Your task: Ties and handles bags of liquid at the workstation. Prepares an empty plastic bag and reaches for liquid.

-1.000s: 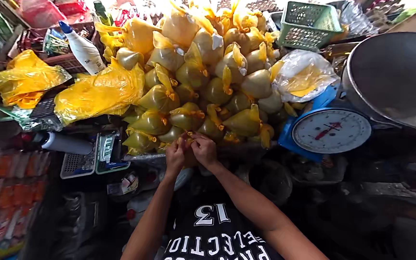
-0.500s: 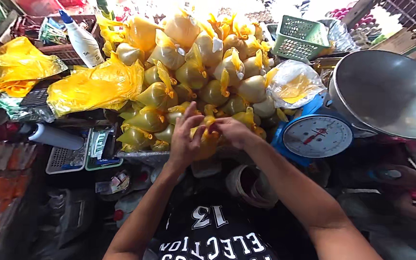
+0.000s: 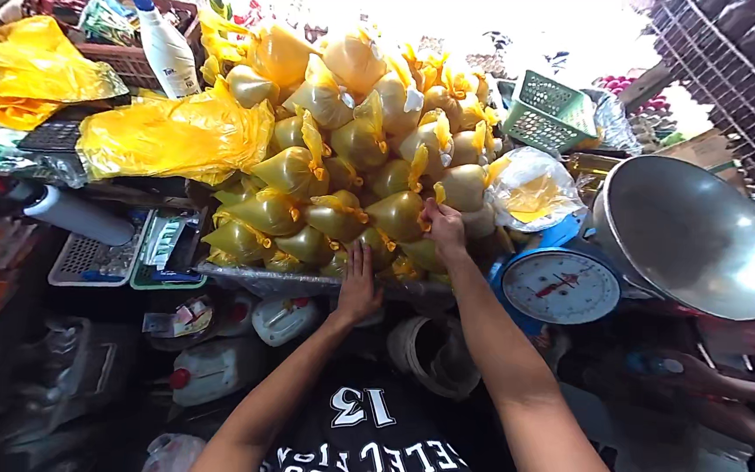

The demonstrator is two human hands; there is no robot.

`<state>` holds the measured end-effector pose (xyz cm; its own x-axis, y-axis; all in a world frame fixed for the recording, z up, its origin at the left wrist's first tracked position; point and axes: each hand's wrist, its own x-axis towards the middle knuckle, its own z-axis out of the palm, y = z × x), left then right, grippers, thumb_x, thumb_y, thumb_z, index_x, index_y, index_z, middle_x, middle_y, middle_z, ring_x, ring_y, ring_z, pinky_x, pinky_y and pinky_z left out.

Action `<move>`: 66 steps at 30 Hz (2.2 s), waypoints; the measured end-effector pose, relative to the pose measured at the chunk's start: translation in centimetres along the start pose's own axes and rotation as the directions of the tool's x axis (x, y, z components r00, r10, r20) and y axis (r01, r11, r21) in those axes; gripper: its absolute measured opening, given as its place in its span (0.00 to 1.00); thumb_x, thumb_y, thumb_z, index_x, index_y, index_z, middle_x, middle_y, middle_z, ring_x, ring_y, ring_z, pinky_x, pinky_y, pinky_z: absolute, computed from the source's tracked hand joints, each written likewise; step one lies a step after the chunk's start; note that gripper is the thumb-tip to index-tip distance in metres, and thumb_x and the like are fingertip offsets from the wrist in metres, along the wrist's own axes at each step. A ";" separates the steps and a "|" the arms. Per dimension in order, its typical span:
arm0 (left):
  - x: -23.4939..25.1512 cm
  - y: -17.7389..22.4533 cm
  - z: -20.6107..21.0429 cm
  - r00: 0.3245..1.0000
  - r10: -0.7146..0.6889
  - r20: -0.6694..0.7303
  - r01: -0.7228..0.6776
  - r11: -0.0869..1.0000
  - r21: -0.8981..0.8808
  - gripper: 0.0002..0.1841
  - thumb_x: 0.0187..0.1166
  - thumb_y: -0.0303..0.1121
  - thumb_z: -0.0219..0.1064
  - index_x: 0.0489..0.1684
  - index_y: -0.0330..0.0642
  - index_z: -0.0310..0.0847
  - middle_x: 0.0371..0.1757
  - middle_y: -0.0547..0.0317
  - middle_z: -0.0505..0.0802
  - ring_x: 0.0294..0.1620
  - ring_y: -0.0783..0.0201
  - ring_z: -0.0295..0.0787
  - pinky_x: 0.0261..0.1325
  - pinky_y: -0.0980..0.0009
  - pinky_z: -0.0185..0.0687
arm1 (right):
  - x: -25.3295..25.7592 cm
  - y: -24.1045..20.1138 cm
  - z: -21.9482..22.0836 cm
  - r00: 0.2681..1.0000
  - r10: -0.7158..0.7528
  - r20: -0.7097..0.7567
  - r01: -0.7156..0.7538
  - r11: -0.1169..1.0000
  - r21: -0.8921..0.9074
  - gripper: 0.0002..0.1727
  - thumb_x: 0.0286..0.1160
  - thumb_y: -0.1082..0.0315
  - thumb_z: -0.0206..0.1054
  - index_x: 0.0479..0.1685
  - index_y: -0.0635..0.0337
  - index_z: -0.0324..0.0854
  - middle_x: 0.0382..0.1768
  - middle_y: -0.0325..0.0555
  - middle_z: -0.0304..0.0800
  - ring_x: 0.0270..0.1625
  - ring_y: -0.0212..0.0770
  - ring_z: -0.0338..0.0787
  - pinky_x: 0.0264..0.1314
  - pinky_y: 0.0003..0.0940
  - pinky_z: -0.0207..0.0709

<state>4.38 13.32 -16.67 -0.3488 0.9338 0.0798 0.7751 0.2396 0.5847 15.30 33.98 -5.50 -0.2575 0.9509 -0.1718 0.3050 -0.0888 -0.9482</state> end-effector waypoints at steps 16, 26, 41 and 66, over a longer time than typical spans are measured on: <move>14.0 -10.6 -31.5 0.791 -0.189 -0.581 0.017 0.958 -0.287 0.28 0.81 0.37 0.66 0.74 0.30 0.63 0.59 0.42 0.86 0.54 0.57 0.90 0.55 0.60 0.91 | -12.5 0.6 -1.2 0.900 -0.435 -0.024 0.389 0.826 -0.407 0.21 0.86 0.60 0.64 0.67 0.66 0.83 0.66 0.59 0.87 0.64 0.45 0.90 0.67 0.42 0.86; 23.5 -21.1 -32.6 0.864 -0.464 -0.196 0.496 0.851 0.174 0.29 0.83 0.54 0.62 0.76 0.45 0.73 0.70 0.36 0.84 0.59 0.33 0.89 0.54 0.30 0.84 | -18.1 5.0 2.3 0.950 -0.260 -0.174 0.209 0.941 -0.265 0.11 0.84 0.70 0.64 0.47 0.69 0.90 0.44 0.47 0.96 0.48 0.26 0.92 0.57 0.22 0.85; 9.9 -14.3 -34.3 0.942 0.167 -0.291 -0.241 0.940 -0.241 0.17 0.91 0.40 0.54 0.44 0.40 0.88 0.51 0.56 0.89 0.44 0.65 0.87 0.43 0.64 0.88 | -8.7 -14.1 22.4 0.887 -0.428 0.175 0.395 0.898 0.196 0.20 0.79 0.53 0.72 0.58 0.58 0.83 0.47 0.44 0.93 0.42 0.39 0.93 0.40 0.39 0.92; -0.9 11.2 -14.4 0.931 -0.170 0.324 0.214 -0.466 -0.858 0.19 0.94 0.39 0.41 0.61 0.40 0.78 0.54 0.43 0.91 0.55 0.50 0.91 0.61 0.47 0.87 | -14.7 -3.9 0.3 0.861 -0.441 -0.253 0.465 0.885 0.040 0.20 0.67 0.79 0.68 0.60 0.58 0.80 0.50 0.47 0.90 0.48 0.40 0.92 0.47 0.41 0.90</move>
<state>5.80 11.36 1.47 -0.2851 0.9146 -0.2868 -0.8884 -0.1398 0.4373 17.63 20.31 0.65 -0.1239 0.9330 0.3380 0.1138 0.3517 -0.9292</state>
